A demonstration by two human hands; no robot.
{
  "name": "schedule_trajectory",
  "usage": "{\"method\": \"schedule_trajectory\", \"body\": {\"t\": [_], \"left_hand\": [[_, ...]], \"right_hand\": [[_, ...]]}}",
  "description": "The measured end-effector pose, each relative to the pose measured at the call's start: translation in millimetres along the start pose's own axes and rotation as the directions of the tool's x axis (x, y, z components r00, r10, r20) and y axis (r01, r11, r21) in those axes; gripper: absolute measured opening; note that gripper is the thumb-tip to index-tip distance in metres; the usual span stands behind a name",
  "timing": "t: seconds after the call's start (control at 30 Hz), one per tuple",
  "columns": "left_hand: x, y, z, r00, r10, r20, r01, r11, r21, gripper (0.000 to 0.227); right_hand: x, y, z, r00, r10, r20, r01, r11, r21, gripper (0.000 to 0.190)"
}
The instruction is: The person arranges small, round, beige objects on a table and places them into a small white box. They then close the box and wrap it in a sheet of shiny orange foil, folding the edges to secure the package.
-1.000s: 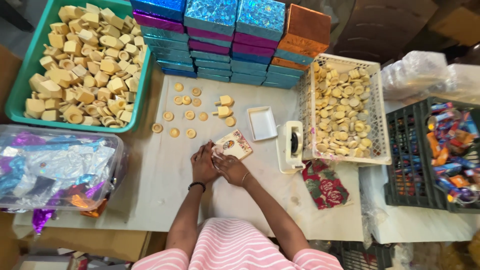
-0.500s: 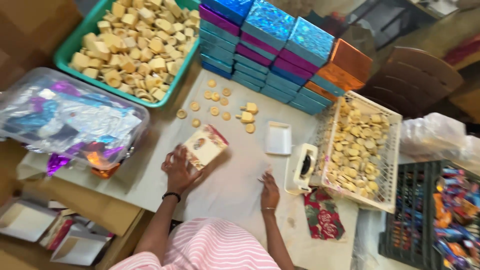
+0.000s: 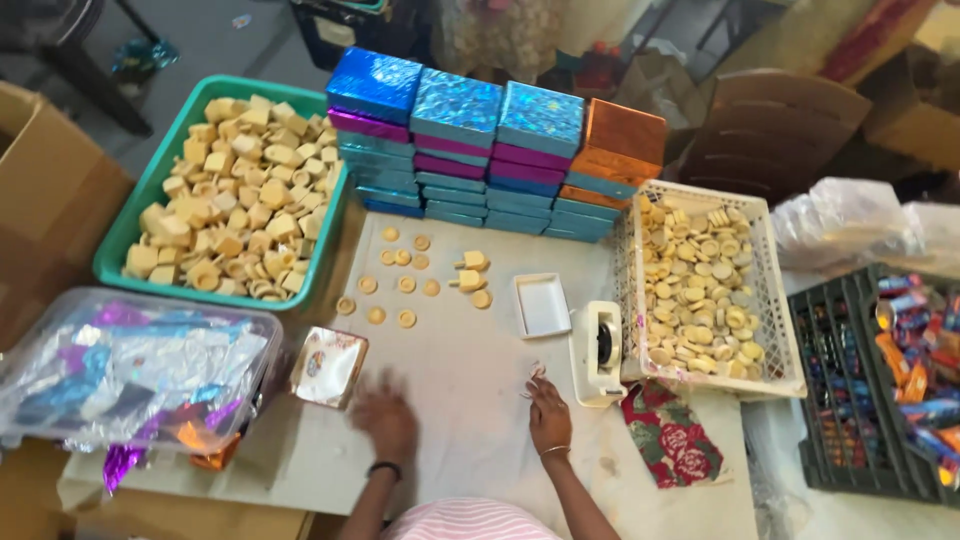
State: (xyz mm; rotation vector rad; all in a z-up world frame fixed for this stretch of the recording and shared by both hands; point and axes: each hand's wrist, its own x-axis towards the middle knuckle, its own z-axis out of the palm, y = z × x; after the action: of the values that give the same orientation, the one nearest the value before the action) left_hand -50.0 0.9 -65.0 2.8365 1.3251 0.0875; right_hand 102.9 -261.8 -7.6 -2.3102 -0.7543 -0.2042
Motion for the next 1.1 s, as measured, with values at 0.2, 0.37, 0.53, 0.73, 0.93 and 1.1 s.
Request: {"method": "schedule_trajectory", "body": {"t": [0.2, 0.37, 0.53, 0.73, 0.93, 1.1], "left_hand": [[26, 105, -57, 0.826, 0.528, -0.196, -0.548, 0.671, -0.499, 0.058], [53, 199, -69, 0.69, 0.694, -0.205, -0.687, 0.539, -0.488, 0.063], [62, 239, -37, 0.68, 0.72, -0.134, -0.718, 0.619, -0.318, 0.075], [63, 173, -41, 0.723, 0.637, -0.267, -0.617, 0.424, -0.663, 0.015], [56, 68, -32, 0.883, 0.445, 0.153, 0.001, 0.323, -0.946, 0.019], [60, 46, -48, 0.793, 0.605, 0.076, -0.268, 0.458, -0.848, 0.037]], "right_hand": [[1, -4, -1, 1.0, 0.015, -0.025, -0.012, 0.995, 0.103, 0.033], [-5, 11, 3, 0.999, 0.03, 0.043, -0.03, 0.999, -0.017, 0.036], [-6, 5, 7, 0.996, 0.066, 0.057, -0.065, 0.998, -0.024, 0.031], [5, 5, -1, 0.999, -0.037, 0.01, 0.037, 0.998, -0.052, 0.04], [3, -1, 1, 0.992, 0.089, 0.088, -0.09, 0.996, 0.004, 0.037], [-2, 12, 7, 0.998, 0.009, 0.054, -0.007, 0.999, -0.039, 0.038]]}}
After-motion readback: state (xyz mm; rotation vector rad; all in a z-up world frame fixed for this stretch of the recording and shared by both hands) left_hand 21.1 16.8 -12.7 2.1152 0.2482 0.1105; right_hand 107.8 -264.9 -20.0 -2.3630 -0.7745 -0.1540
